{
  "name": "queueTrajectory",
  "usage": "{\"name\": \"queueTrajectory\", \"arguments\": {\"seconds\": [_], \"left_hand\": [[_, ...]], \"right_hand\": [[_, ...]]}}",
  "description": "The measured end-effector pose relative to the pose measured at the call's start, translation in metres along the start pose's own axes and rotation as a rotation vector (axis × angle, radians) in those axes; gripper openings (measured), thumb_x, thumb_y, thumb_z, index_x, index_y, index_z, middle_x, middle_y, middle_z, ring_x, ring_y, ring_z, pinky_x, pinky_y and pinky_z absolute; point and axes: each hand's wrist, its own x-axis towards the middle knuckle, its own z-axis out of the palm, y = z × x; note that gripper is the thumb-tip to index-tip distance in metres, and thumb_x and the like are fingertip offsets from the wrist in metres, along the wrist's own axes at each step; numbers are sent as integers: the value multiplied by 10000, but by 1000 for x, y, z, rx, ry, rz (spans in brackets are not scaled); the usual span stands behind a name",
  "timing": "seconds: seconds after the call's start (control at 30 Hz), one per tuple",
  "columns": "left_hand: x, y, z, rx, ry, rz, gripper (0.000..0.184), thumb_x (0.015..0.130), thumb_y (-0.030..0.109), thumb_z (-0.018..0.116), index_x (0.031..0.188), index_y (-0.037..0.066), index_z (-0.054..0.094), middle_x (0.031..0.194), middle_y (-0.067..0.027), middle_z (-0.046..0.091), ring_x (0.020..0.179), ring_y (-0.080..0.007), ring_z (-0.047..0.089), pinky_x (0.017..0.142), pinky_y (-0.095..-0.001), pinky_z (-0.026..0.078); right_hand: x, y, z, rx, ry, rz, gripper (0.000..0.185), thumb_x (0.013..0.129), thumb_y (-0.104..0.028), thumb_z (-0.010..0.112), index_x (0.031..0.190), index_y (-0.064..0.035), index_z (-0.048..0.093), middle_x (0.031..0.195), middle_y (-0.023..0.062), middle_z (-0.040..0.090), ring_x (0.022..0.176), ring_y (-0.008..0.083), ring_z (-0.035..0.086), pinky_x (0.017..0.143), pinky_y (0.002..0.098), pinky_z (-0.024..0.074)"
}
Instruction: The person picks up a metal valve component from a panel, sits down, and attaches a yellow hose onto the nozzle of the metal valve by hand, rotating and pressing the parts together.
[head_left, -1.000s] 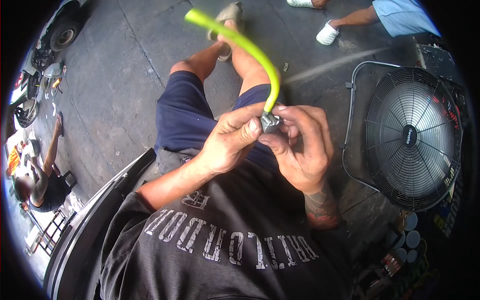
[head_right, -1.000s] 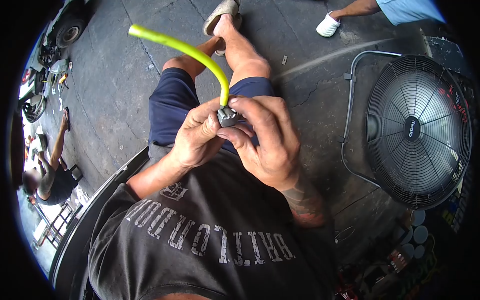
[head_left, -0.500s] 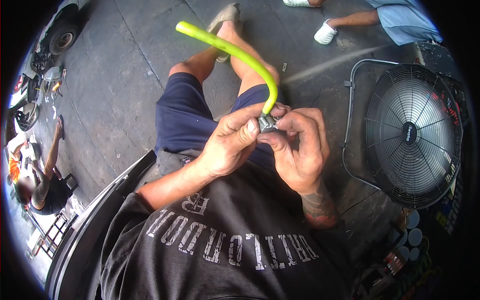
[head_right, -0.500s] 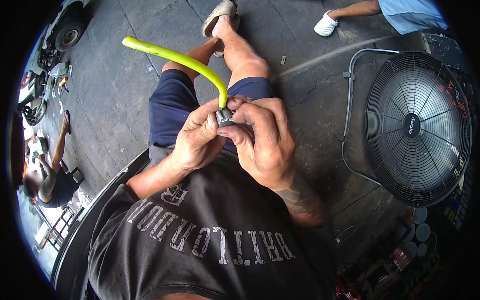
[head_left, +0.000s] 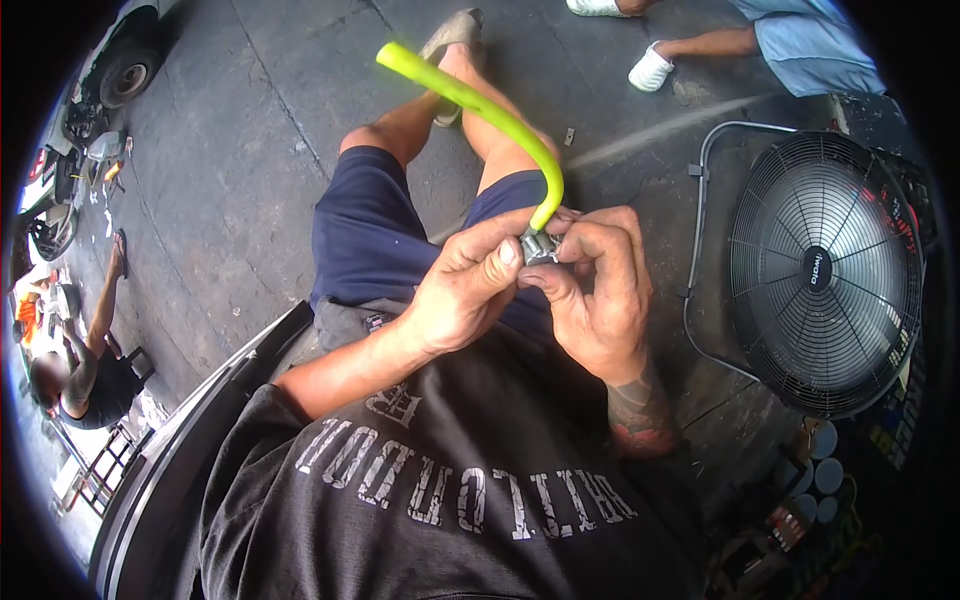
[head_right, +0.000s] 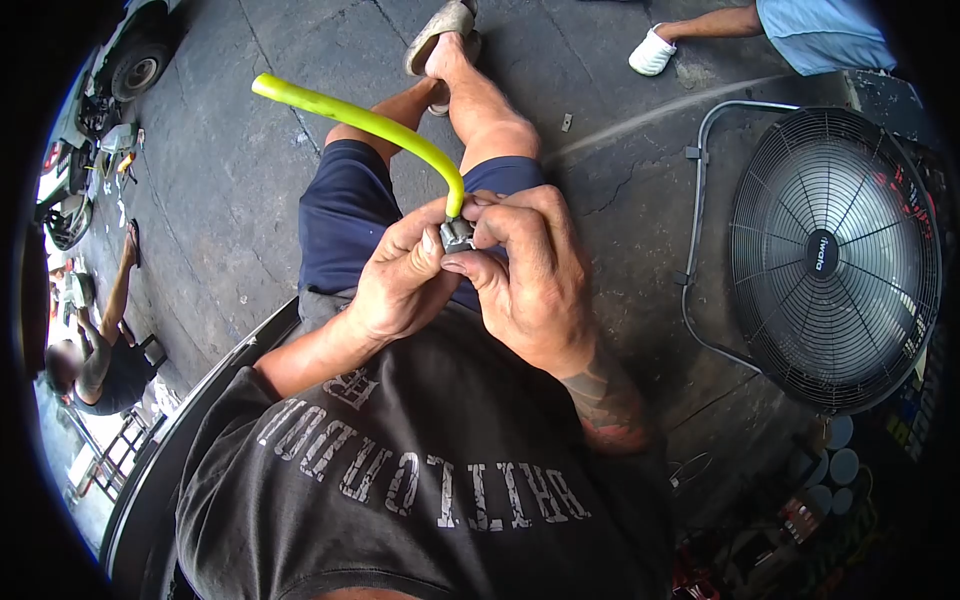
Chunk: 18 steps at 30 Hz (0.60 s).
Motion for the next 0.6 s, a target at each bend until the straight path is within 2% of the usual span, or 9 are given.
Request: {"name": "queueTrajectory", "arguments": {"seconds": [0.1,0.2,0.33,0.43,0.6], "left_hand": [[4,-2,1,16,4,37,461,1025,248,498,1373,-51,461,1393,-157,496,1270,-233,497,1079,-385,399],[5,1,5,6,15,37,456,1026,259,495,1369,-40,469,1415,-161,473,1273,-238,495,1073,-395,405],[4,1,9,19,78,20,448,1029,266,492,1355,-41,477,1404,-163,486,1258,-245,510,1058,-399,423],[4,3,4,34,35,35,433,1025,252,504,1345,-40,486,1372,-160,516,1224,-239,541,1037,-384,446],[1,6,5,116,72,47,419,1017,232,526,1332,-44,497,1288,-150,575,1175,-209,571,1011,-352,466]], "right_hand": [[-6,7,5,-29,60,-83,286,843,-137,750,1057,-30,592,986,101,575,900,255,624,750,374,524],[-5,3,11,22,158,-72,329,849,-128,744,1126,-26,597,1029,97,600,916,248,619,753,365,515],[-6,2,11,-103,158,-106,298,844,-126,746,1091,-5,632,1002,88,638,902,245,621,733,347,513],[-8,6,14,-32,207,-98,276,840,-137,749,1058,-4,645,987,91,640,865,246,619,702,345,510],[-4,8,11,-55,139,-94,275,841,-154,750,1036,-12,618,952,88,612,790,245,588,667,359,497]]}}
